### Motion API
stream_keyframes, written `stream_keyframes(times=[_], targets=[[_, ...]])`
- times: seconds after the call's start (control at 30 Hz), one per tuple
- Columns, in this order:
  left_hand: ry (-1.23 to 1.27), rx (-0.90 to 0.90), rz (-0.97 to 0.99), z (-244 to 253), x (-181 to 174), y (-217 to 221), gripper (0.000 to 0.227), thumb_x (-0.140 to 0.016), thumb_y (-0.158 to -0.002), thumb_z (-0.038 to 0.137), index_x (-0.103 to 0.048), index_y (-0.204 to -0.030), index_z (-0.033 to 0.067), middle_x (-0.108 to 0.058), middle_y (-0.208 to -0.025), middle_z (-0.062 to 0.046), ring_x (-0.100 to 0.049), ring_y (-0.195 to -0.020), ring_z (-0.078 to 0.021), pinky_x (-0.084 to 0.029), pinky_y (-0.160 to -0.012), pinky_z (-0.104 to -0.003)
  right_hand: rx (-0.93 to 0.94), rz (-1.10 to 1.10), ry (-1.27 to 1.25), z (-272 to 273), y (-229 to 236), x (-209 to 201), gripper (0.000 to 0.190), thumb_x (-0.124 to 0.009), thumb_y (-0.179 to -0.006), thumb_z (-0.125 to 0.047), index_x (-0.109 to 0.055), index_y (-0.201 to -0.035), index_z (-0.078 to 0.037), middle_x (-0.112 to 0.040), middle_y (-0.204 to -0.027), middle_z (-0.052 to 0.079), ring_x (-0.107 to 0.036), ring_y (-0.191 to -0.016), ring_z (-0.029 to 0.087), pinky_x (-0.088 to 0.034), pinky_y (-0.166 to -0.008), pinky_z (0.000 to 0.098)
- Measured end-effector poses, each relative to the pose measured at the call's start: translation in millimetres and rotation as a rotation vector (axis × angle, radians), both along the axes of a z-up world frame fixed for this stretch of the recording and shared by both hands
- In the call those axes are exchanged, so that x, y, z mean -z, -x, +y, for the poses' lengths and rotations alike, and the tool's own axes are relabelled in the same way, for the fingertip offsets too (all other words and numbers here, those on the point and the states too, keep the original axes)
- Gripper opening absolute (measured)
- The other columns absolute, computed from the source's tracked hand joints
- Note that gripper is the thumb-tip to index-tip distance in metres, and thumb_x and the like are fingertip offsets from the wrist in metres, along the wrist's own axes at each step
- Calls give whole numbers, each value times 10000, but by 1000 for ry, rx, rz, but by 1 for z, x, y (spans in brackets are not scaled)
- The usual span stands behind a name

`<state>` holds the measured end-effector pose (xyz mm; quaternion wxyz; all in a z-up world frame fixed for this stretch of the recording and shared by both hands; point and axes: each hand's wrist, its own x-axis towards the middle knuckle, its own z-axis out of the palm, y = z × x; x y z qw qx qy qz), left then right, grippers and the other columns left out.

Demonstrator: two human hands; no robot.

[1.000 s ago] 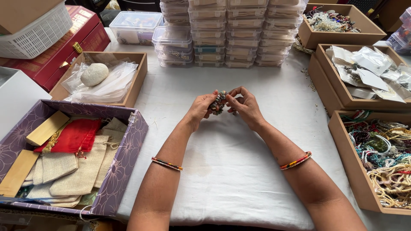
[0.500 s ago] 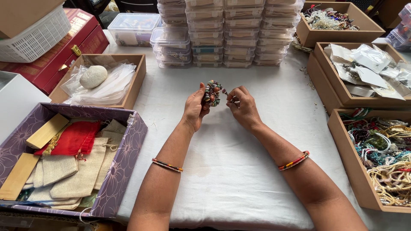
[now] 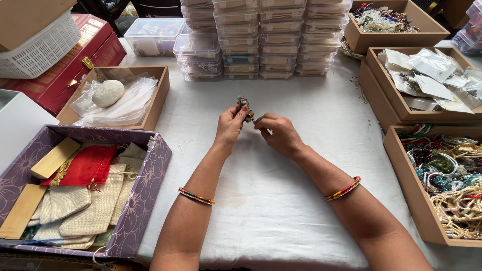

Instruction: The person handles a beaded bracelet, placing it into a clear plastic bag and then into a small beige pouch. They then handle a second beaded bracelet, placing it into a clear plastic bag and subsequently into a red pouch. The person works at a table surrounded by boxes of jewelry and packaging materials.

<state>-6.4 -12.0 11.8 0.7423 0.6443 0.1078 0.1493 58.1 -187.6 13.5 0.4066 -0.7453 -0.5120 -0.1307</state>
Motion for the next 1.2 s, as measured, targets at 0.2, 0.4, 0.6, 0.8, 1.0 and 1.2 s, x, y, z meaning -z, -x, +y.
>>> stream_keyframes(times=[0.2,0.4,0.6,0.8,1.0,1.2], targets=[[-589,-97,186,-1,11,-6,590,-436,-951,683,-727,-966,170,-722,-771,51,-623,-689,-54,-488,-599,-245,-96,-431,105,0,2,4,115,-702,-902,44,-711,-924,-68,-728,-1021,42,-746,-960,223,-650,-801,324],[-313,92,153,6,19,-9,778,-370,-882,853,-723,-884,160,-523,-652,41,-500,-646,-114,-425,-551,-257,-49,-392,-46,0,12,-14,102,-724,-906,28,-721,-914,-73,-696,-1001,38,-724,-895,230,-634,-752,323],[-209,248,177,-4,-11,6,572,-722,-813,648,-748,-1069,138,-704,-816,20,-610,-785,-89,-491,-698,-245,5,67,-205,-2,-5,-4,134,-811,-862,-2,-736,-962,-50,-690,-1015,46,-738,-872,161,-663,-730,278],[-244,238,128,2,-5,6,444,-816,-741,220,-711,-1160,117,-739,-959,4,-673,-933,-117,-544,-867,-291,-77,135,-202,-2,-11,0,122,-781,-886,37,-757,-966,-52,-693,-1071,45,-758,-993,175,-675,-879,281],[-766,109,371,-8,-20,11,311,-656,-872,308,-739,-1097,110,-761,-956,-52,-715,-907,-196,-564,-839,-365,1,99,-166,-1,-10,2,157,-791,-850,50,-740,-918,-82,-689,-1076,35,-759,-964,163,-679,-842,267],[-886,35,158,-4,-12,10,402,-516,-757,252,-720,-1070,106,-566,-1198,-18,-635,-1034,-171,-569,-874,-378,-62,138,-168,-1,-1,-15,253,-817,-826,10,-753,-1052,-84,-706,-1209,86,-706,-1089,204,-626,-933,319]])
